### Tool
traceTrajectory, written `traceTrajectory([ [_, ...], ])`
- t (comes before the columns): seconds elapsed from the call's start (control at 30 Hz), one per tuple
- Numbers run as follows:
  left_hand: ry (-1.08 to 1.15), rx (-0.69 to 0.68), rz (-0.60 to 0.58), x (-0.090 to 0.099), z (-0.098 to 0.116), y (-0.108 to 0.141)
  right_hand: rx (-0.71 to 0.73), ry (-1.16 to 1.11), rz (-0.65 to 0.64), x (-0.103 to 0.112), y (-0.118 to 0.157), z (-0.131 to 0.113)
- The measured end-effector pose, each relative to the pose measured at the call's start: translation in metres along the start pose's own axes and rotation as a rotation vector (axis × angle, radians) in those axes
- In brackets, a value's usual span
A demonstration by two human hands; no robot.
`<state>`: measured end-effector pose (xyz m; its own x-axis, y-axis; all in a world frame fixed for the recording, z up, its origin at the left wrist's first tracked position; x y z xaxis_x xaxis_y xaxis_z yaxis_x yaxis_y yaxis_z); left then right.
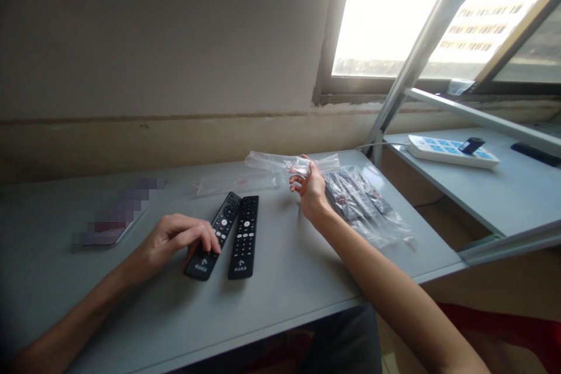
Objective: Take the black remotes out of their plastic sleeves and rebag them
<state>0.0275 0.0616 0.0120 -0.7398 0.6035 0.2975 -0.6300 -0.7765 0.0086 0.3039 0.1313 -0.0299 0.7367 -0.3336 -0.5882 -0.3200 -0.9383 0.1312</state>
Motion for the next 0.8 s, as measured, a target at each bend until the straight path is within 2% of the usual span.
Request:
traceTrajectory([
  [0.07,0.069,0.115,-0.142,-0.016,-0.014,0.0,-0.014,-0.018,-0.018,-0.002,0.0,0.001],
  [0.13,0.089,0.15,-0.175,-0.022,-0.02,0.0,-0.022,-0.029,-0.053,-0.006,0.001,0.002],
  [0.2,0.032,0.093,-0.112,-0.017,-0.015,-0.002,-0.018,-0.028,-0.081,-0.008,0.002,0.002],
  [0.37,-0.181,-0.135,0.097,0.008,0.014,-0.004,0.004,-0.013,-0.073,-0.007,0.003,0.002],
  [0.5,-0.222,-0.214,0.122,0.009,0.016,-0.005,-0.01,0.004,-0.038,-0.003,0.004,0.006],
  [0.6,-0.356,-0.258,0.041,-0.008,0.011,-0.006,-0.013,0.019,-0.032,-0.002,0.004,0.007],
  [0.73,-0.606,-0.319,-0.191,-0.043,0.006,-0.005,-0.005,0.014,-0.028,-0.002,0.002,0.006],
  [0.8,-0.657,-0.337,-0.229,-0.05,0.008,-0.004,-0.007,0.009,-0.021,-0.002,0.002,0.006],
])
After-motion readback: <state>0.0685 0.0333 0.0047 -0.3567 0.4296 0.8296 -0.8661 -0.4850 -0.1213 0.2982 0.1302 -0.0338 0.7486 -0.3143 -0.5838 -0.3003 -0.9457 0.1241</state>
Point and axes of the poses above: each hand's wrist, its own y-axis away from the middle knuckle, its own x-axis out of the back of the hand, z = x × y, the point moved 9 cm from there along -y, towards the middle knuckle
